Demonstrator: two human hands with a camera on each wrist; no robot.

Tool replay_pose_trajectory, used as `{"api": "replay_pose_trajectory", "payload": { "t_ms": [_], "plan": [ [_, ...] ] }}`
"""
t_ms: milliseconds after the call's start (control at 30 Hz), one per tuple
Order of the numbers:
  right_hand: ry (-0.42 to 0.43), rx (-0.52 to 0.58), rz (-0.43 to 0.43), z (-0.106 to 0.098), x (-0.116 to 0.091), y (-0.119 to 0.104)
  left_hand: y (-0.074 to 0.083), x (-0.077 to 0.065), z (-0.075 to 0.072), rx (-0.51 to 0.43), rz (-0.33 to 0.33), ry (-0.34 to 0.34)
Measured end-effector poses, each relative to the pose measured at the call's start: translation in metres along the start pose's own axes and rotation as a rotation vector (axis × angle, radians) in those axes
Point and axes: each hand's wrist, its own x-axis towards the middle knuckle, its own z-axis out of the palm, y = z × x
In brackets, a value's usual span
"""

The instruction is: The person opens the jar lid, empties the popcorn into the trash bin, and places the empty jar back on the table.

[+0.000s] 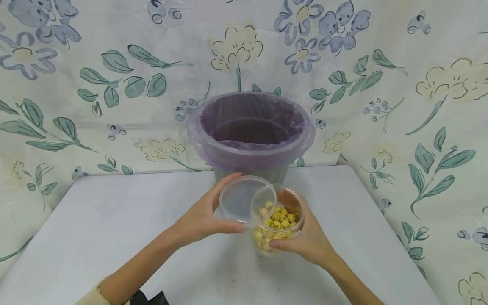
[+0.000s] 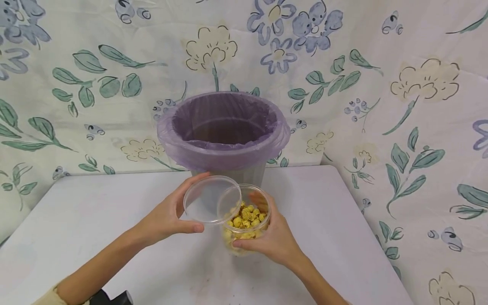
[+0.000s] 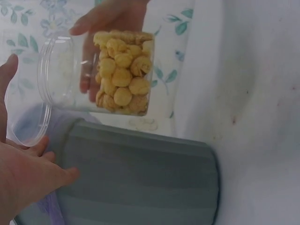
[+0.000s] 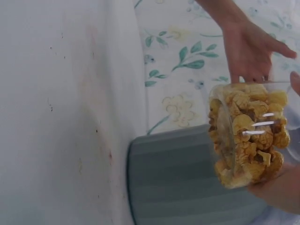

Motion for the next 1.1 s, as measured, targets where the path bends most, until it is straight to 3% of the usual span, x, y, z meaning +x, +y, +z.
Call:
{"api": "replay_pose_trajectory", "payload": {
  "t_ms": [200, 467, 1100],
  "plan": [
    [0.01, -0.024, -0.013, -0.008, -0.003, 0.001, -0.004, -0.008, -0.009, -0.014, 0.002, 0.024],
    [0.054, -0.054, 0.04, -0.019, -0.009, 0.005, -0.015, -0.018, -0.019, -0.027, 0.028, 0.046],
    [0.111, -0.076, 0.014, -0.039, -0.013, 0.008, -0.056, -0.061, -0.038, 0.213, -0.163, 0.172]
  ]
}}
